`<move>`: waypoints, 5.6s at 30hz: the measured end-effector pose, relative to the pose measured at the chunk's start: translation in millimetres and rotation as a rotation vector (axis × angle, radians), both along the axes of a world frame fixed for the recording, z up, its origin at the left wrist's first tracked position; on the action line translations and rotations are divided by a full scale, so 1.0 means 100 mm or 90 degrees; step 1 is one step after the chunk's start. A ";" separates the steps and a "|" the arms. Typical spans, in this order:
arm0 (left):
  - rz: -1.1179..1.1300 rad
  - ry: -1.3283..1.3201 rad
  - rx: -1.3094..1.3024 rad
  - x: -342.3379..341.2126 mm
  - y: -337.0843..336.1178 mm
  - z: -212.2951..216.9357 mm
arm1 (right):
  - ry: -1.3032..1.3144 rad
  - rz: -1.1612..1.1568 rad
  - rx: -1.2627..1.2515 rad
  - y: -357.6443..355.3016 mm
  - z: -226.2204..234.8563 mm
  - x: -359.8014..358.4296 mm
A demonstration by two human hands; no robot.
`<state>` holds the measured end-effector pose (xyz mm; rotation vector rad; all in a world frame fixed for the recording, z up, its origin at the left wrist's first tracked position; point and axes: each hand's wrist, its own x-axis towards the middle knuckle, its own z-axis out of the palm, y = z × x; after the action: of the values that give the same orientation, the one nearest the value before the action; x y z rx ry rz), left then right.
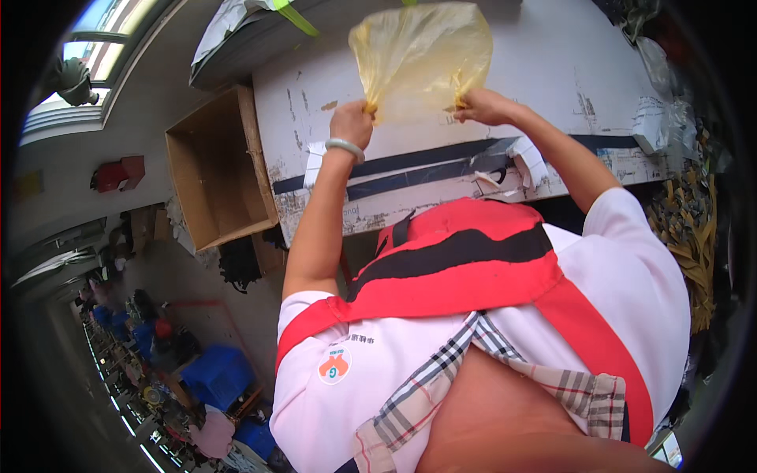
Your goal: Sorts and packages small manufacturing components at a workbench.
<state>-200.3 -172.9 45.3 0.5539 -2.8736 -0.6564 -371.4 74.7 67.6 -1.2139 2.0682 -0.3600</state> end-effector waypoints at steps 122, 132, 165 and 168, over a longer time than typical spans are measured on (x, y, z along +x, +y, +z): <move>0.299 0.210 0.271 1.58 -0.77 -0.78 | -0.575 -0.170 -0.305 -1.05 0.41 2.26; 0.452 0.059 0.672 1.72 -0.94 -1.70 | -0.622 -0.465 -0.222 -2.14 -0.86 2.42; 0.495 0.397 1.032 2.05 -0.13 -1.39 | 0.116 -0.038 -0.197 -1.92 -1.03 2.47; 0.453 0.414 0.996 2.04 -0.15 -1.40 | 0.101 -0.035 -0.239 -1.93 -1.00 2.40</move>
<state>3.7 -188.0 -94.5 1.0669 -0.9668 -2.1978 -131.8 -118.0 -32.8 -1.4437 2.2394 -0.7250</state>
